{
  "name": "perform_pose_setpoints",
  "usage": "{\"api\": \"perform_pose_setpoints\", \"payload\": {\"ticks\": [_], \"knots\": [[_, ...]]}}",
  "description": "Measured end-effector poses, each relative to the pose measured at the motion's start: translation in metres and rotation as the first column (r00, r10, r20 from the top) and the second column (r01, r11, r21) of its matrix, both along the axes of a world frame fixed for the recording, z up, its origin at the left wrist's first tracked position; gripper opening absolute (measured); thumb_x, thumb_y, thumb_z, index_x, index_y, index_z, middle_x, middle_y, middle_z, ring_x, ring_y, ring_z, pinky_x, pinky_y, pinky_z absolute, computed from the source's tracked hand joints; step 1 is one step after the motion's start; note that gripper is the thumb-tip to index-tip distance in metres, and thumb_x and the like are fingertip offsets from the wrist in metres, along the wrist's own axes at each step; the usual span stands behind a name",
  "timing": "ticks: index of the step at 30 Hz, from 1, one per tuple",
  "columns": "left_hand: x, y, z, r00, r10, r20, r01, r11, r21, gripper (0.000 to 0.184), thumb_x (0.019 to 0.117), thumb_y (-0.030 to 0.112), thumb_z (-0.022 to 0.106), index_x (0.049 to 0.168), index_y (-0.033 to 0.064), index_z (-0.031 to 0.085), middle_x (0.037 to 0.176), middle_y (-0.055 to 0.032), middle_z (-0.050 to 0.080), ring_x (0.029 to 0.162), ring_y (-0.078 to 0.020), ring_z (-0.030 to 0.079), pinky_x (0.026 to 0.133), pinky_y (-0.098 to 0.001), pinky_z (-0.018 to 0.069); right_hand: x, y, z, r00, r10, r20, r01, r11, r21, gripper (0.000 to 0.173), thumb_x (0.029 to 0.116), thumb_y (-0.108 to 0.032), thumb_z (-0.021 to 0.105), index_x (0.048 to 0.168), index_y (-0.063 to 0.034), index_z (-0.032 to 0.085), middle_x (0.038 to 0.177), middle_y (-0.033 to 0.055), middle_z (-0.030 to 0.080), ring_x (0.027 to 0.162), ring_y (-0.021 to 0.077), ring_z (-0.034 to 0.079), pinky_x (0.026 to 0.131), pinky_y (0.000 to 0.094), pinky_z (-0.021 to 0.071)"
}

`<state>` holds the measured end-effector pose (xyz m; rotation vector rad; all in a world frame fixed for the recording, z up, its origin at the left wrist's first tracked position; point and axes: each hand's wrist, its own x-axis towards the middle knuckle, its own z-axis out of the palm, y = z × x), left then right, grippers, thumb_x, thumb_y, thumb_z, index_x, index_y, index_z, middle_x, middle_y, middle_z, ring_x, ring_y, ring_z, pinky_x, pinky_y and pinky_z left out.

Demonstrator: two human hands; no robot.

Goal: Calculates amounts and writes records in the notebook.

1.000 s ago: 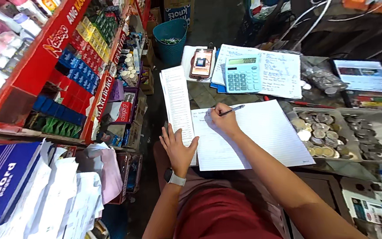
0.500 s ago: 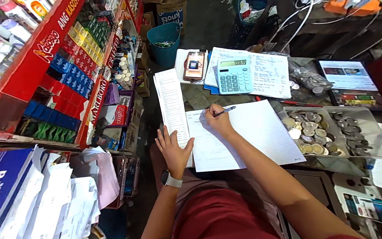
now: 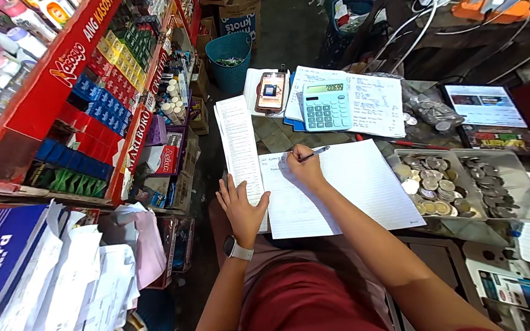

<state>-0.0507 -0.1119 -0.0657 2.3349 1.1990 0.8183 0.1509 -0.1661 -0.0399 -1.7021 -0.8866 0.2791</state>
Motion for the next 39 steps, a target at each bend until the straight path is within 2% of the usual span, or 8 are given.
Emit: {"api": "perform_pose_setpoints", "payload": {"ticks": [6, 16, 18, 22, 24, 31, 39], "knots": [[0.0020, -0.0014, -0.0008, 1.000, 0.003, 0.010, -0.003, 1.000, -0.009, 0.067, 0.0815, 0.061, 0.070, 0.116, 0.0044, 0.074, 0.153, -0.0251, 0.047, 0.148, -0.0521, 0.031, 0.118, -0.0704, 0.0174, 0.0052, -0.0040, -0.0019, 1.000, -0.001, -0.001, 0.001, 1.000, -0.015, 0.032, 0.0910, -0.003, 0.060, 0.066, -0.0078, 0.041, 0.062, -0.0006, 0.044, 0.052, 0.0028, 0.045, 0.051, 0.0173, 0.0420], [0.0021, -0.0016, 0.0005, 1.000, 0.005, -0.014, -0.005, 1.000, -0.018, 0.068, 0.0815, 0.063, 0.070, 0.117, 0.0055, 0.073, 0.154, -0.0244, 0.047, 0.147, -0.0519, 0.031, 0.119, -0.0701, 0.0172, 0.0020, -0.0043, 0.0030, 0.999, -0.047, -0.025, 0.047, 0.998, -0.029, 0.033, 0.0900, -0.001, 0.058, 0.066, -0.0100, 0.038, 0.058, -0.0031, 0.040, 0.050, 0.0019, 0.041, 0.050, 0.0175, 0.0375], [0.0015, -0.0011, 0.0002, 1.000, 0.005, -0.007, -0.005, 1.000, -0.011, 0.067, 0.0812, 0.062, 0.070, 0.116, 0.0051, 0.074, 0.154, -0.0248, 0.047, 0.147, -0.0520, 0.031, 0.118, -0.0701, 0.0181, 0.0011, -0.0040, 0.0048, 0.998, -0.050, -0.044, 0.048, 0.998, -0.039, 0.033, 0.0906, 0.000, 0.059, 0.066, -0.0091, 0.039, 0.057, -0.0031, 0.040, 0.049, 0.0015, 0.042, 0.050, 0.0169, 0.0393], [-0.0002, -0.0001, 0.0000, 1.000, -0.003, 0.011, 0.003, 1.000, -0.008, 0.067, 0.0814, 0.061, 0.071, 0.116, 0.0032, 0.073, 0.153, -0.0264, 0.046, 0.147, -0.0534, 0.031, 0.118, -0.0712, 0.0174, 0.0007, -0.0040, 0.0037, 0.999, -0.032, 0.002, 0.032, 0.999, -0.020, 0.033, 0.0895, 0.001, 0.058, 0.065, -0.0081, 0.038, 0.061, -0.0014, 0.039, 0.054, 0.0030, 0.037, 0.052, 0.0180, 0.0317], [-0.0005, 0.0002, 0.0001, 1.000, -0.001, 0.007, 0.001, 1.000, -0.002, 0.069, 0.0812, 0.062, 0.070, 0.116, 0.0032, 0.073, 0.153, -0.0267, 0.046, 0.147, -0.0537, 0.032, 0.118, -0.0710, 0.0183, 0.0005, -0.0038, 0.0033, 0.999, -0.040, 0.008, 0.040, 0.999, -0.014, 0.034, 0.0895, 0.000, 0.059, 0.064, -0.0091, 0.038, 0.060, -0.0025, 0.039, 0.053, 0.0020, 0.037, 0.052, 0.0175, 0.0309], [-0.0005, 0.0009, 0.0003, 1.000, 0.000, 0.004, 0.000, 1.000, 0.003, 0.068, 0.0810, 0.062, 0.070, 0.115, 0.0034, 0.074, 0.153, -0.0264, 0.047, 0.146, -0.0536, 0.032, 0.117, -0.0709, 0.0198, -0.0002, -0.0024, 0.0021, 0.998, -0.064, -0.023, 0.064, 0.998, 0.013, 0.033, 0.0899, 0.000, 0.058, 0.065, -0.0101, 0.038, 0.059, -0.0035, 0.039, 0.051, 0.0009, 0.037, 0.050, 0.0163, 0.0319], [-0.0002, 0.0011, -0.0009, 1.000, 0.003, 0.010, -0.003, 1.000, 0.005, 0.068, 0.0811, 0.063, 0.070, 0.116, 0.0042, 0.073, 0.154, -0.0261, 0.046, 0.147, -0.0530, 0.031, 0.118, -0.0706, 0.0174, 0.0027, -0.0038, 0.0016, 0.998, -0.063, -0.021, 0.063, 0.998, -0.010, 0.033, 0.0897, 0.000, 0.058, 0.065, -0.0094, 0.039, 0.058, -0.0026, 0.041, 0.049, 0.0022, 0.041, 0.049, 0.0177, 0.0380]]}}
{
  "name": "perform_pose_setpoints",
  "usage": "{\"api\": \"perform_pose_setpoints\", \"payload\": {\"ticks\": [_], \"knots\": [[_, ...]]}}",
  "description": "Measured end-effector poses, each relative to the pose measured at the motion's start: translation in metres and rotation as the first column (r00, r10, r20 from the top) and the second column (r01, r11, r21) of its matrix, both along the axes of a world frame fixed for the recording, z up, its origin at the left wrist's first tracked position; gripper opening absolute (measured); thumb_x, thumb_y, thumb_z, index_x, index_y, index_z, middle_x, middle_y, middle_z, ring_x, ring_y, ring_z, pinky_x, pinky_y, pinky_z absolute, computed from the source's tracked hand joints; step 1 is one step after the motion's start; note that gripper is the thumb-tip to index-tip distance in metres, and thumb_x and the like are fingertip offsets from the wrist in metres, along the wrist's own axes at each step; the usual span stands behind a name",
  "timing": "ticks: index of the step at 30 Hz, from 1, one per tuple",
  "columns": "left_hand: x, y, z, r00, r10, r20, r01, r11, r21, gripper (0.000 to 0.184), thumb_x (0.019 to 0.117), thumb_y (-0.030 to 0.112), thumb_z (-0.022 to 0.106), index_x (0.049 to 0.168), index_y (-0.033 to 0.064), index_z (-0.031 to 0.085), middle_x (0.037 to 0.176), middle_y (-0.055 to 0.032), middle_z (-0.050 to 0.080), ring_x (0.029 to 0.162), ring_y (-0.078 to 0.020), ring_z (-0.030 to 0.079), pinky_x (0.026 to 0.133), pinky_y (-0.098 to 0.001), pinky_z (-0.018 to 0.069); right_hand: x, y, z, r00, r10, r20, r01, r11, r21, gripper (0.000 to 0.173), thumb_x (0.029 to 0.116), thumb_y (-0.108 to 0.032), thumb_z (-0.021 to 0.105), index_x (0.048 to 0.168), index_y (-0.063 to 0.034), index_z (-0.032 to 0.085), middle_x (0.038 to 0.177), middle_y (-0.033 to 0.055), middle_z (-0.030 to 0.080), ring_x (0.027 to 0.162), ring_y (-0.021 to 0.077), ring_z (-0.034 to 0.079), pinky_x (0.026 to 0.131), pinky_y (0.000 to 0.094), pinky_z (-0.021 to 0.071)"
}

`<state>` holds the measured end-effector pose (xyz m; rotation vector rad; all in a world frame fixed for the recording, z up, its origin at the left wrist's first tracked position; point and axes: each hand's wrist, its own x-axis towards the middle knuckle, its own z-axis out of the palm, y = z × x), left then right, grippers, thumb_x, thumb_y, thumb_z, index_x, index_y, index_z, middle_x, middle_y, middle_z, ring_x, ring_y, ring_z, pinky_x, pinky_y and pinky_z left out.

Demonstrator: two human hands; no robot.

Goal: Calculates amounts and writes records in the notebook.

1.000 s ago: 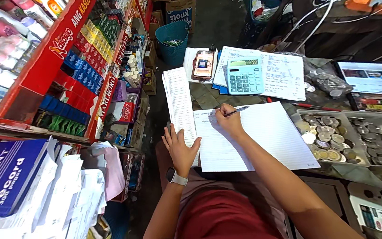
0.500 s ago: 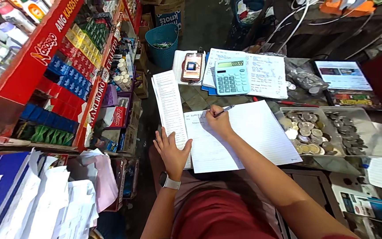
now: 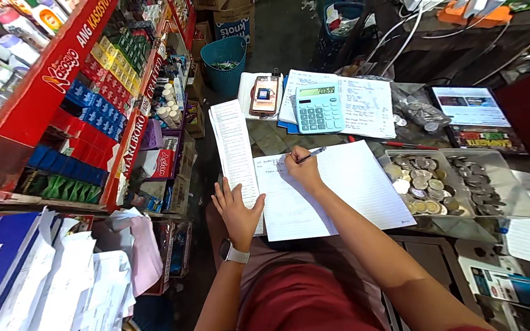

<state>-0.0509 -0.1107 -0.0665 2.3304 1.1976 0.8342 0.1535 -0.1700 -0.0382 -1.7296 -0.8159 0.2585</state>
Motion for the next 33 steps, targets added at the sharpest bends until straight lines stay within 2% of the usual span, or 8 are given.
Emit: {"api": "perform_pose_setpoints", "payload": {"ticks": [7, 12, 18, 22, 33], "knots": [[-0.0006, -0.0004, -0.0006, 1.000, 0.002, 0.001, -0.002, 1.000, 0.005, 0.068, 0.0812, 0.062, 0.070, 0.115, 0.0039, 0.073, 0.153, -0.0260, 0.046, 0.147, -0.0534, 0.031, 0.118, -0.0703, 0.0184, -0.0001, -0.0006, 0.0017, 1.000, -0.014, 0.013, 0.014, 1.000, -0.002, 0.033, 0.0898, 0.000, 0.058, 0.065, -0.0090, 0.038, 0.060, -0.0027, 0.038, 0.052, 0.0019, 0.037, 0.051, 0.0171, 0.0322], [-0.0011, 0.0003, 0.0010, 1.000, -0.011, -0.008, 0.011, 1.000, -0.004, 0.068, 0.0816, 0.063, 0.070, 0.116, 0.0034, 0.073, 0.154, -0.0265, 0.046, 0.147, -0.0538, 0.031, 0.117, -0.0716, 0.0179, -0.0005, -0.0016, 0.0012, 0.999, -0.041, -0.020, 0.041, 0.999, -0.006, 0.032, 0.0901, -0.001, 0.058, 0.066, -0.0099, 0.039, 0.058, -0.0037, 0.039, 0.050, 0.0021, 0.038, 0.050, 0.0185, 0.0345], [-0.0008, -0.0002, 0.0005, 1.000, -0.002, 0.011, 0.002, 1.000, -0.010, 0.069, 0.0806, 0.062, 0.071, 0.115, 0.0034, 0.073, 0.154, -0.0258, 0.046, 0.147, -0.0536, 0.031, 0.118, -0.0711, 0.0176, -0.0005, -0.0014, 0.0029, 0.999, -0.043, -0.011, 0.042, 0.999, -0.019, 0.033, 0.0900, 0.000, 0.058, 0.065, -0.0105, 0.038, 0.057, -0.0039, 0.038, 0.050, 0.0021, 0.037, 0.049, 0.0181, 0.0330], [-0.0006, 0.0005, 0.0003, 1.000, -0.005, 0.001, 0.005, 1.000, 0.002, 0.068, 0.0814, 0.063, 0.070, 0.115, 0.0037, 0.073, 0.153, -0.0259, 0.046, 0.147, -0.0536, 0.032, 0.118, -0.0714, 0.0176, 0.0025, -0.0021, 0.0023, 0.998, -0.047, -0.033, 0.046, 0.998, -0.034, 0.034, 0.0896, 0.000, 0.059, 0.065, -0.0112, 0.038, 0.055, -0.0034, 0.040, 0.047, 0.0029, 0.041, 0.048, 0.0189, 0.0382], [0.0017, -0.0016, 0.0028, 1.000, -0.005, 0.009, 0.006, 0.999, -0.044, 0.065, 0.0811, 0.060, 0.072, 0.116, 0.0051, 0.073, 0.154, -0.0244, 0.047, 0.147, -0.0518, 0.032, 0.118, -0.0707, 0.0173, 0.0050, -0.0044, 0.0016, 0.999, -0.052, -0.014, 0.052, 0.997, -0.051, 0.032, 0.0910, -0.002, 0.057, 0.067, -0.0113, 0.039, 0.056, -0.0055, 0.037, 0.048, 0.0006, 0.039, 0.049, 0.0175, 0.0357]]}}
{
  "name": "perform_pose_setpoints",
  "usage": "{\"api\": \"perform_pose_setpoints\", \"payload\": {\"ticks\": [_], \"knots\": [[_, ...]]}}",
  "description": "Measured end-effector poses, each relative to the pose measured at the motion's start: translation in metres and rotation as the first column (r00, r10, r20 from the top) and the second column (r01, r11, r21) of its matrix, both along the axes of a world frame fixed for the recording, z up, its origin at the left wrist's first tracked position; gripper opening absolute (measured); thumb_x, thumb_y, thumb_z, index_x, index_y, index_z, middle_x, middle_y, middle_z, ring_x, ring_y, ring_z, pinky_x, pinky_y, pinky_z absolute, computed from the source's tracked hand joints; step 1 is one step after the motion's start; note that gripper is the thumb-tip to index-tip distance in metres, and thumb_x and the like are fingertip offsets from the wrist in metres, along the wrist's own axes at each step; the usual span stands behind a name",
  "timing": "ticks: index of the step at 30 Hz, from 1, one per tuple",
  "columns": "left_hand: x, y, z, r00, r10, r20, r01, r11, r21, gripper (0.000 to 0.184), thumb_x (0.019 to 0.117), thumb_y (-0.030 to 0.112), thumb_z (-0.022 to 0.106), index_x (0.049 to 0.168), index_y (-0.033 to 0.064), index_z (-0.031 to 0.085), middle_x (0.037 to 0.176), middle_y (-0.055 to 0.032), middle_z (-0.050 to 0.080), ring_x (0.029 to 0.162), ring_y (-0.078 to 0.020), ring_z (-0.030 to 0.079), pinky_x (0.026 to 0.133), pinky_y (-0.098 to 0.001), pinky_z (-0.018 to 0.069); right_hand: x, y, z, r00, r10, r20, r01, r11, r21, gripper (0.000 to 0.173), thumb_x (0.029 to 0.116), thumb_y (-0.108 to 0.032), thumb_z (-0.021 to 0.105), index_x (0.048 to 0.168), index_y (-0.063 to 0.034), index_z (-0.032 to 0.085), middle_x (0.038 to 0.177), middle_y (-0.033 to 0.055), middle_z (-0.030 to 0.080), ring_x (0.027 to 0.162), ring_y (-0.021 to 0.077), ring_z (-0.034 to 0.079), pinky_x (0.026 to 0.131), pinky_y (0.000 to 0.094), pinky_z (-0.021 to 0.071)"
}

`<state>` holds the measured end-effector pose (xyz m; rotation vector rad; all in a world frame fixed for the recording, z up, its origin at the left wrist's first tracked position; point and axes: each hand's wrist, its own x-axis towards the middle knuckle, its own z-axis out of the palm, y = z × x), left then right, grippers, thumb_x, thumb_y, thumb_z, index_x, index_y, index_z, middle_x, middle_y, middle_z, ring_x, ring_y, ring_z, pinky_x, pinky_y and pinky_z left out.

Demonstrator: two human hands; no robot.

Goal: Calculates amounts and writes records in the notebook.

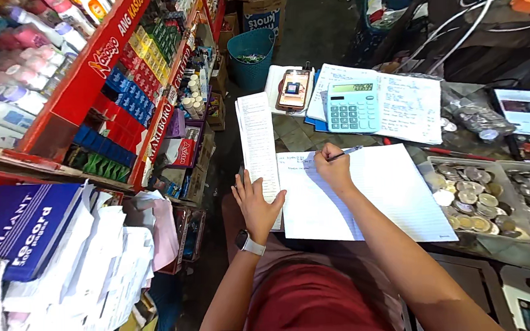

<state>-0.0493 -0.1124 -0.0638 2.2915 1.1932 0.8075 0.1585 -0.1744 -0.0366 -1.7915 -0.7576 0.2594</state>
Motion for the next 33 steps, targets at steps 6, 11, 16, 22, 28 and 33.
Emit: {"api": "perform_pose_setpoints", "payload": {"ticks": [6, 11, 16, 22, 28, 33], "knots": [[0.0009, -0.0006, -0.0014, 1.000, 0.001, -0.005, -0.001, 1.000, 0.011, 0.065, 0.0812, 0.061, 0.072, 0.116, 0.0060, 0.073, 0.153, -0.0243, 0.047, 0.148, -0.0508, 0.032, 0.119, -0.0701, 0.0171, 0.0059, -0.0067, 0.0041, 0.999, 0.051, -0.014, -0.052, 0.998, -0.044, 0.032, 0.0912, -0.002, 0.060, 0.067, -0.0096, 0.040, 0.057, -0.0036, 0.043, 0.048, 0.0018, 0.046, 0.050, 0.0184, 0.0431], [0.0003, 0.0013, -0.0021, 1.000, -0.002, -0.004, 0.002, 0.999, 0.033, 0.067, 0.0803, 0.061, 0.073, 0.115, 0.0040, 0.073, 0.152, -0.0256, 0.048, 0.146, -0.0531, 0.032, 0.117, -0.0718, 0.0183, 0.0053, -0.0068, 0.0041, 0.998, 0.037, -0.048, -0.036, 0.999, 0.021, 0.029, 0.0924, 0.000, 0.058, 0.070, -0.0070, 0.041, 0.059, -0.0012, 0.044, 0.049, 0.0048, 0.047, 0.051, 0.0212, 0.0455], [-0.0018, 0.0019, -0.0023, 1.000, 0.002, -0.014, -0.001, 0.999, 0.044, 0.069, 0.0804, 0.062, 0.071, 0.116, 0.0037, 0.073, 0.154, -0.0254, 0.046, 0.147, -0.0528, 0.032, 0.118, -0.0710, 0.0187, 0.0045, -0.0049, 0.0016, 0.999, 0.034, -0.023, -0.034, 0.999, 0.007, 0.031, 0.0922, -0.001, 0.059, 0.068, -0.0071, 0.041, 0.060, -0.0001, 0.044, 0.050, 0.0046, 0.046, 0.050, 0.0196, 0.0430], [-0.0030, 0.0026, -0.0033, 1.000, 0.005, -0.012, -0.004, 0.998, 0.058, 0.068, 0.0807, 0.062, 0.071, 0.115, 0.0034, 0.073, 0.153, -0.0261, 0.047, 0.146, -0.0537, 0.033, 0.117, -0.0712, 0.0191, 0.0030, -0.0043, 0.0000, 0.999, 0.030, -0.044, -0.029, 0.999, 0.023, 0.034, 0.0908, 0.000, 0.058, 0.065, -0.0100, 0.038, 0.057, -0.0021, 0.042, 0.048, 0.0039, 0.043, 0.049, 0.0195, 0.0400], [-0.0033, 0.0028, -0.0028, 1.000, 0.004, -0.014, -0.003, 0.998, 0.056, 0.069, 0.0814, 0.063, 0.070, 0.116, 0.0033, 0.073, 0.154, -0.0262, 0.046, 0.146, -0.0539, 0.032, 0.118, -0.0710, 0.0184, 0.0031, -0.0047, 0.0010, 0.998, 0.027, -0.063, -0.025, 0.999, 0.037, 0.033, 0.0923, 0.000, 0.059, 0.068, -0.0098, 0.040, 0.057, -0.0027, 0.042, 0.047, 0.0030, 0.045, 0.049, 0.0185, 0.0421], [-0.0027, 0.0029, -0.0028, 1.000, -0.001, -0.019, 0.002, 0.999, 0.049, 0.069, 0.0812, 0.063, 0.070, 0.117, 0.0035, 0.073, 0.154, -0.0261, 0.046, 0.147, -0.0534, 0.032, 0.118, -0.0710, 0.0180, 0.0039, -0.0047, 0.0003, 0.999, 0.034, -0.012, -0.034, 0.999, 0.039, 0.034, 0.0905, 0.000, 0.059, 0.065, -0.0104, 0.038, 0.058, -0.0029, 0.039, 0.049, 0.0025, 0.039, 0.049, 0.0180, 0.0357]]}}
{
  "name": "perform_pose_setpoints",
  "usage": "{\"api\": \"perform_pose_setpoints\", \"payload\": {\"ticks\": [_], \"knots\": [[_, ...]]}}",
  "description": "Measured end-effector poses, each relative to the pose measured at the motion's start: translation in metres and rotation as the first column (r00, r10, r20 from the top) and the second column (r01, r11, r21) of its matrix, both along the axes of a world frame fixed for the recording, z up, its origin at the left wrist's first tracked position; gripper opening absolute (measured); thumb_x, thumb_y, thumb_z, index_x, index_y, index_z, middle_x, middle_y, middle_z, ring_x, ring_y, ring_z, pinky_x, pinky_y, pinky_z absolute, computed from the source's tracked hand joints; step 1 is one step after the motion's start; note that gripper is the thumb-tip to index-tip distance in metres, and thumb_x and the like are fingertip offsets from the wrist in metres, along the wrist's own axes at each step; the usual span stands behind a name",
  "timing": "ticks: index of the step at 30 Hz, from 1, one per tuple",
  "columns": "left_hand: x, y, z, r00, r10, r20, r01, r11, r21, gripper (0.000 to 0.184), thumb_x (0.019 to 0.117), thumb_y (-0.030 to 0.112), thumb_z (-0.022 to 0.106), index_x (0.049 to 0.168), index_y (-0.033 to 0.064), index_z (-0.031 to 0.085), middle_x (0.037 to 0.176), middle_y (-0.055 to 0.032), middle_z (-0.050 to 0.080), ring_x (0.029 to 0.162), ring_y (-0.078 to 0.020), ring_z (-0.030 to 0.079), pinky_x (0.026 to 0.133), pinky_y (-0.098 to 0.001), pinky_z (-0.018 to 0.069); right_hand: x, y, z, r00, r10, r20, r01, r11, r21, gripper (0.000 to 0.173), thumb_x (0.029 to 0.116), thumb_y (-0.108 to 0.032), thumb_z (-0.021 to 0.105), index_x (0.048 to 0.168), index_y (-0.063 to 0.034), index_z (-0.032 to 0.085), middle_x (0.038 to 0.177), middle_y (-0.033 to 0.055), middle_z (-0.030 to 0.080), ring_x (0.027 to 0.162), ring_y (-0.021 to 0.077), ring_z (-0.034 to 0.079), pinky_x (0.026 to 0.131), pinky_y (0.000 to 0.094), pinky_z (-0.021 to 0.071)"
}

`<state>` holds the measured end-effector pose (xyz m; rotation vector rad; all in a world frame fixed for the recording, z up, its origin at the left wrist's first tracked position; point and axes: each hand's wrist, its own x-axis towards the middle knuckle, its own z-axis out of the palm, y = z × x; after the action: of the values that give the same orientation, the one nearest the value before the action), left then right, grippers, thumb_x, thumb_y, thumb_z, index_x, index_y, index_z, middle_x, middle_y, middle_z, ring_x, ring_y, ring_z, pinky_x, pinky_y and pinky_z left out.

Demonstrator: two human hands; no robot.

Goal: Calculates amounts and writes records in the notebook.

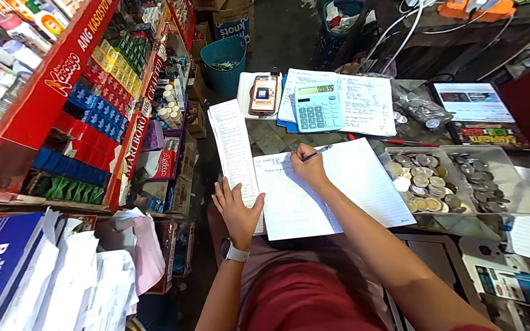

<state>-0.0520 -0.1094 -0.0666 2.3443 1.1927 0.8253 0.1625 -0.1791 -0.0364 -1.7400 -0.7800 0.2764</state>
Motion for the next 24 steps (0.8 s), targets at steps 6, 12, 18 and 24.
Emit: {"api": "perform_pose_setpoints", "payload": {"ticks": [6, 12, 18, 24], "knots": [[0.000, 0.000, -0.001, 1.000, 0.007, 0.005, -0.007, 1.000, 0.013, 0.070, 0.0813, 0.063, 0.070, 0.116, 0.0029, 0.073, 0.153, -0.0259, 0.047, 0.146, -0.0532, 0.033, 0.117, -0.0709, 0.0193, 0.000, 0.000, -0.002, 1.000, -0.001, -0.010, 0.001, 1.000, 0.006, 0.031, 0.0912, -0.001, 0.059, 0.067, -0.0086, 0.041, 0.059, -0.0017, 0.043, 0.049, 0.0040, 0.044, 0.050, 0.0197, 0.0414], [0.000, -0.001, 0.001, 1.000, 0.005, -0.004, -0.005, 1.000, -0.003, 0.069, 0.0808, 0.063, 0.070, 0.117, 0.0042, 0.073, 0.153, -0.0252, 0.047, 0.147, -0.0529, 0.031, 0.118, -0.0704, 0.0189, 0.001, -0.002, -0.003, 1.000, 0.000, 0.021, 0.000, 1.000, -0.010, 0.032, 0.0905, -0.002, 0.058, 0.066, -0.0101, 0.039, 0.058, -0.0032, 0.039, 0.049, 0.0028, 0.039, 0.049, 0.0187, 0.0356], [0.002, -0.003, 0.002, 1.000, 0.012, 0.005, -0.012, 0.999, -0.045, 0.066, 0.0810, 0.061, 0.072, 0.117, 0.0054, 0.073, 0.154, -0.0245, 0.047, 0.147, -0.0512, 0.032, 0.119, -0.0692, 0.0175, 0.005, -0.004, -0.005, 0.998, -0.037, 0.047, 0.038, 0.999, -0.018, 0.029, 0.0913, -0.005, 0.057, 0.068, -0.0089, 0.042, 0.058, -0.0043, 0.040, 0.050, 0.0015, 0.041, 0.051, 0.0194, 0.0372], [0.004, -0.003, 0.002, 1.000, 0.007, 0.010, -0.007, 0.999, -0.051, 0.065, 0.0815, 0.060, 0.072, 0.117, 0.0056, 0.073, 0.155, -0.0239, 0.046, 0.148, -0.0501, 0.032, 0.120, -0.0681, 0.0170, -0.007, 0.003, 0.019, 0.972, 0.044, -0.232, -0.039, 0.999, 0.029, 0.019, 0.1015, -0.012, 0.063, 0.089, -0.0030, 0.053, 0.073, -0.0005, 0.059, 0.058, 0.0052, 0.062, 0.060, 0.0234, 0.0582]]}}
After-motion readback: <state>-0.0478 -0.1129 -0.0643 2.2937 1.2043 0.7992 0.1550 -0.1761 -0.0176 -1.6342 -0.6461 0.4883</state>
